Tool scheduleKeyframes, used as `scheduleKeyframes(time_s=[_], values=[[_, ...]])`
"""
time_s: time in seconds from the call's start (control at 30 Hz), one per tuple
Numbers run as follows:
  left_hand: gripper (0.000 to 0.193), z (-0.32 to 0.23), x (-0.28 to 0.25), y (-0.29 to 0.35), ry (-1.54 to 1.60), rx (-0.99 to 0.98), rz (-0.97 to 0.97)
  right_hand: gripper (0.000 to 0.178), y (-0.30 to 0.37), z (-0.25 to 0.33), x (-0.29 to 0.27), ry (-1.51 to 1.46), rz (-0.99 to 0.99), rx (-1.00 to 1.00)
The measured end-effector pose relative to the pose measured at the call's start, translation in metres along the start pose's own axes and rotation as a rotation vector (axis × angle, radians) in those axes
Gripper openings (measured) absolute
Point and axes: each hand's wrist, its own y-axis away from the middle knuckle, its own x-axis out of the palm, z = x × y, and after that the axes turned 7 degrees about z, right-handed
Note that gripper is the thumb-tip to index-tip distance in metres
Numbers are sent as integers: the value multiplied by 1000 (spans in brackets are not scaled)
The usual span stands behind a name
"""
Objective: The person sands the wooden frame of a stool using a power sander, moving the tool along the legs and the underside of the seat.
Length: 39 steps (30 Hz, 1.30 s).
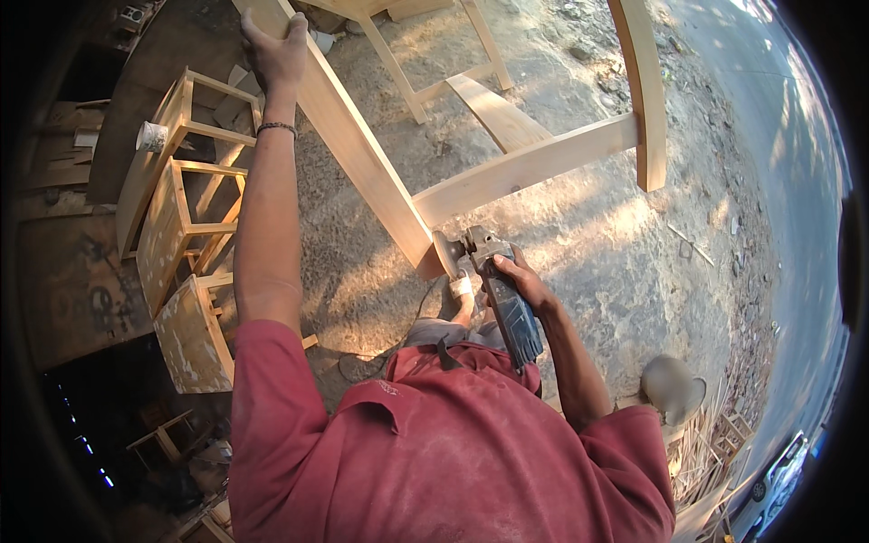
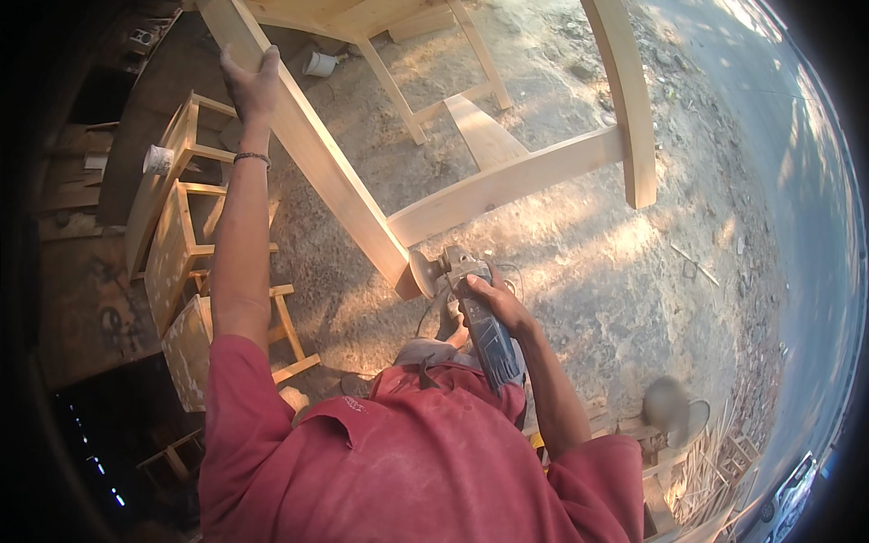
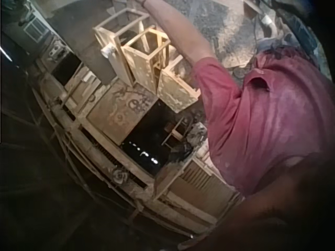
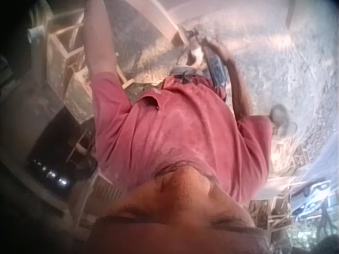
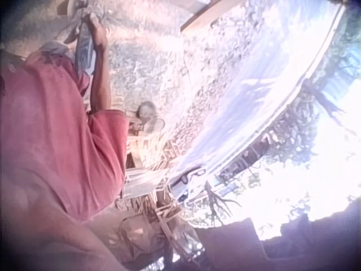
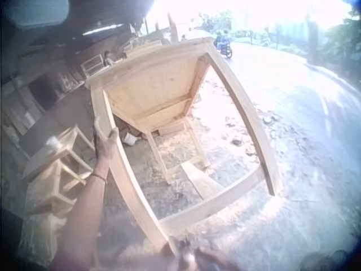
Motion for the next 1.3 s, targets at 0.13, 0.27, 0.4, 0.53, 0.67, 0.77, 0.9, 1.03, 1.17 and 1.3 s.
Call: scheduleKeyframes(time_s=[0.13,0.27,0.4,0.53,0.67,0.77,0.9,1.03,1.17,1.3], values=[[92,6,3,-2,-25,14,-9,85,5,-2,0,30,24,-29],[91,7,5,-5,-3,-16,10,77,14,-2,8,20,-13,-46],[90,5,5,-3,20,-10,17,76,14,2,13,12,4,-47],[90,8,6,2,47,40,-9,64,11,8,18,-23,-6,-90],[89,3,5,4,23,-33,9,59,15,22,25,17,5,-81],[89,2,6,5,62,12,-11,61,16,18,27,35,-11,-116],[89,1,1,11,40,36,-25,62,18,26,36,30,18,-168],[89,-12,-5,28,32,-41,2,63,11,42,49,-22,83,-227],[88,-21,-10,39,30,-65,8,69,-2,62,55,-15,136,-231],[89,-21,-13,50,64,-22,-1,67,-20,79,57,11,114,-225]])
